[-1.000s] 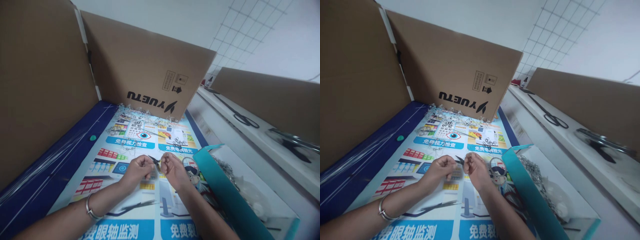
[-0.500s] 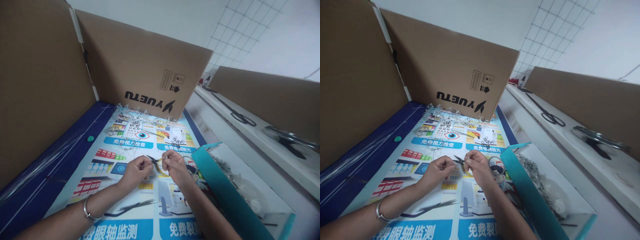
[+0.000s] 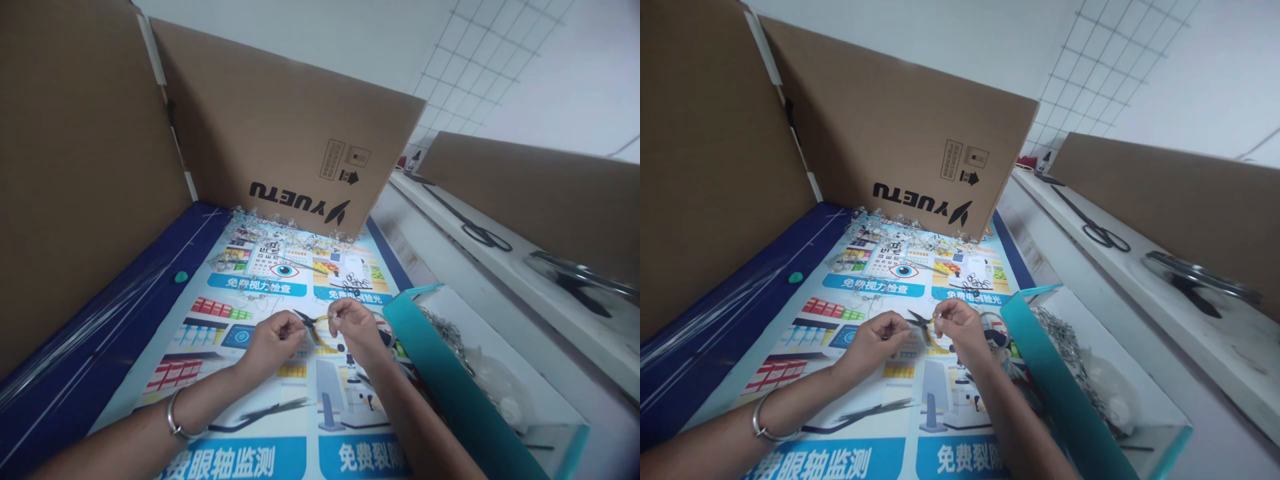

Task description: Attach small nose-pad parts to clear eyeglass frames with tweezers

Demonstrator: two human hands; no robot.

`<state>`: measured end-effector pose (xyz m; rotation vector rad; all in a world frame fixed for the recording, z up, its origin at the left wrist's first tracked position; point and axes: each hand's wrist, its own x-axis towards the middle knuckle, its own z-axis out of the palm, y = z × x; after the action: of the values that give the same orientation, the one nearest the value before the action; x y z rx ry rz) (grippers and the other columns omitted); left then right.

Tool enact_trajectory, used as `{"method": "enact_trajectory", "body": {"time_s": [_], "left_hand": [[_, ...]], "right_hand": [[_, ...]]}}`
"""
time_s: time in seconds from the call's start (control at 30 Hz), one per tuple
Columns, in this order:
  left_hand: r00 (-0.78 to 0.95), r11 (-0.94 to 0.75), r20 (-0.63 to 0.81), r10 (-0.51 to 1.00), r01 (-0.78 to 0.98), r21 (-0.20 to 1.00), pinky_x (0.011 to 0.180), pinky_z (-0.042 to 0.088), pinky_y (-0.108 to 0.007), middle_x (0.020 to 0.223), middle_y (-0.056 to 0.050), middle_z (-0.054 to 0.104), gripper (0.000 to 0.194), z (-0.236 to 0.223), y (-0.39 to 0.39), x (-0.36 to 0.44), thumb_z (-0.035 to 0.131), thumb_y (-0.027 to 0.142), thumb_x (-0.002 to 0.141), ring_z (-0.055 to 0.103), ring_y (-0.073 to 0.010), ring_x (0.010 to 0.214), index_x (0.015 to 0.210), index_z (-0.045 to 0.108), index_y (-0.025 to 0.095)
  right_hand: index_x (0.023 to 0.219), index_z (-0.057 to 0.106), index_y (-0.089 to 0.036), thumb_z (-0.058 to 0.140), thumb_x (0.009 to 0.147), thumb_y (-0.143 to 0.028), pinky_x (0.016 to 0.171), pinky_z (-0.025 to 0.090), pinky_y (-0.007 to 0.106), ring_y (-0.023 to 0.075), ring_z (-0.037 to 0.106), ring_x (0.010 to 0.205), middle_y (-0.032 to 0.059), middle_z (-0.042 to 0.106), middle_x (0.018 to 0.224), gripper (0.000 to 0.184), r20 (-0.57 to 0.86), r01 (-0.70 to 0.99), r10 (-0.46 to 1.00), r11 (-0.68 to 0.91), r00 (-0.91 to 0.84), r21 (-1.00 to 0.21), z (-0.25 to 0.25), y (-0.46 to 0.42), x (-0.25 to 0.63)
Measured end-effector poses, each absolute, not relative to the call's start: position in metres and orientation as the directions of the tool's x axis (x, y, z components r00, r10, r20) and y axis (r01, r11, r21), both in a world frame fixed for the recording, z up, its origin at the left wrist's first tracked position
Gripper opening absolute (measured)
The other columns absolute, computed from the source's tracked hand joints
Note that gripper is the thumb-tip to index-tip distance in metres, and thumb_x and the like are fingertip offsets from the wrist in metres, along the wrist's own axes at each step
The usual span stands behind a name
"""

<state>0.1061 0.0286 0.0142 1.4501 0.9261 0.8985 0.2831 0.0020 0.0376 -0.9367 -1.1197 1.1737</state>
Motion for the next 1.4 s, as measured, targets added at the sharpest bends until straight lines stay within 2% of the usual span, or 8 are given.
{"method": "enact_trajectory", "body": {"time_s": [0.7, 0.83, 0.93, 1.03, 1.13, 1.27, 1.33, 1.4], "left_hand": [[0.395, -0.109, 0.072, 0.916, 0.072, 0.991, 0.047, 0.034, -0.017, 0.057, 0.003, 0.050, 0.005, 0.004, 0.030, 0.105, 0.055, 0.021, 0.070, 0.045, -0.0077, 0.049, 0.070, 0.055, 0.016], [0.385, -0.146, 0.088, 0.919, 0.122, 0.982, 0.048, 0.034, -0.017, 0.059, 0.002, 0.051, 0.005, 0.005, 0.031, 0.104, 0.054, 0.020, 0.070, 0.045, -0.0081, 0.051, 0.069, 0.055, 0.016], [0.390, -0.169, 0.106, 0.915, 0.130, 0.977, 0.050, 0.035, -0.017, 0.062, 0.002, 0.052, 0.004, 0.007, 0.032, 0.104, 0.052, 0.017, 0.068, 0.046, -0.0082, 0.054, 0.067, 0.055, 0.015], [0.426, -0.102, 0.064, 0.902, 0.068, 0.992, 0.050, 0.036, -0.017, 0.061, 0.003, 0.051, 0.004, 0.007, 0.032, 0.105, 0.055, 0.018, 0.068, 0.045, -0.0074, 0.052, 0.065, 0.054, 0.015], [0.517, 0.134, -0.077, 0.853, -0.073, 0.988, 0.046, 0.036, -0.017, 0.057, 0.005, 0.049, 0.012, 0.006, 0.029, 0.107, 0.060, 0.026, 0.070, 0.045, -0.0060, 0.045, 0.071, 0.053, 0.016], [0.652, 0.444, -0.181, 0.737, -0.264, 0.856, 0.043, 0.034, -0.015, 0.055, 0.004, 0.053, 0.027, 0.005, 0.027, 0.109, 0.068, 0.030, 0.067, 0.047, -0.0052, 0.042, 0.086, 0.056, 0.015], [0.683, 0.530, -0.197, 0.703, -0.319, 0.785, 0.043, 0.034, -0.014, 0.057, 0.001, 0.056, 0.032, 0.006, 0.027, 0.109, 0.070, 0.029, 0.067, 0.049, -0.0051, 0.045, 0.092, 0.058, 0.014], [0.686, 0.595, -0.219, 0.694, -0.374, 0.711, 0.045, 0.037, -0.013, 0.058, 0.000, 0.057, 0.031, 0.009, 0.026, 0.108, 0.070, 0.028, 0.068, 0.051, -0.0052, 0.048, 0.093, 0.060, 0.013]], "right_hand": [[0.080, 0.059, -0.019, 0.066, 0.069, -0.021, 0.050, 0.038, 0.022, 0.0081, 0.048, 0.054, -0.0013, 0.056, 0.069, 0.013, 0.168, -0.050, 0.986, 0.168, 0.015, -0.984, 0.033, 0.003, 0.295], [0.081, 0.059, -0.020, 0.065, 0.069, -0.022, 0.054, 0.039, 0.023, 0.0094, 0.048, 0.059, -0.0008, 0.055, 0.071, 0.013, 0.192, 0.103, 0.981, 0.191, 0.004, -0.976, 0.038, 0.001, 0.299], [0.081, 0.060, -0.020, 0.062, 0.070, -0.020, 0.060, 0.041, 0.025, 0.0114, 0.050, 0.065, 0.0008, 0.057, 0.076, 0.011, 0.274, 0.354, 0.960, 0.277, -0.059, -0.893, 0.047, -0.002, 0.301], [0.083, 0.061, -0.022, 0.057, 0.072, -0.017, 0.057, 0.041, 0.025, 0.0109, 0.049, 0.061, 0.0014, 0.057, 0.078, 0.013, 0.322, 0.552, 0.934, 0.351, -0.153, -0.756, 0.055, -0.004, 0.296], [0.092, 0.060, -0.024, 0.055, 0.073, -0.016, 0.055, 0.041, 0.025, 0.0110, 0.049, 0.058, 0.0013, 0.057, 0.077, 0.021, 0.300, 0.662, 0.925, 0.376, -0.231, -0.649, 0.063, -0.008, 0.288], [0.106, 0.057, -0.027, 0.055, 0.075, -0.020, 0.062, 0.045, 0.030, 0.0162, 0.055, 0.068, 0.0035, 0.060, 0.086, 0.032, 0.365, 0.768, 0.905, 0.391, -0.220, -0.507, 0.084, -0.032, 0.289], [0.104, 0.058, -0.028, 0.054, 0.077, -0.023, 0.072, 0.046, 0.033, 0.0208, 0.057, 0.084, 0.0054, 0.062, 0.093, 0.027, 0.435, 0.859, 0.886, 0.341, -0.159, -0.382, 0.097, -0.057, 0.301], [0.100, 0.058, -0.029, 0.051, 0.080, -0.028, 0.073, 0.047, 0.031, 0.0200, 0.058, 0.087, 0.0048, 0.061, 0.099, 0.022, 0.438, 0.934, 0.896, 0.217, -0.075, -0.283, 0.107, -0.088, 0.324]]}}
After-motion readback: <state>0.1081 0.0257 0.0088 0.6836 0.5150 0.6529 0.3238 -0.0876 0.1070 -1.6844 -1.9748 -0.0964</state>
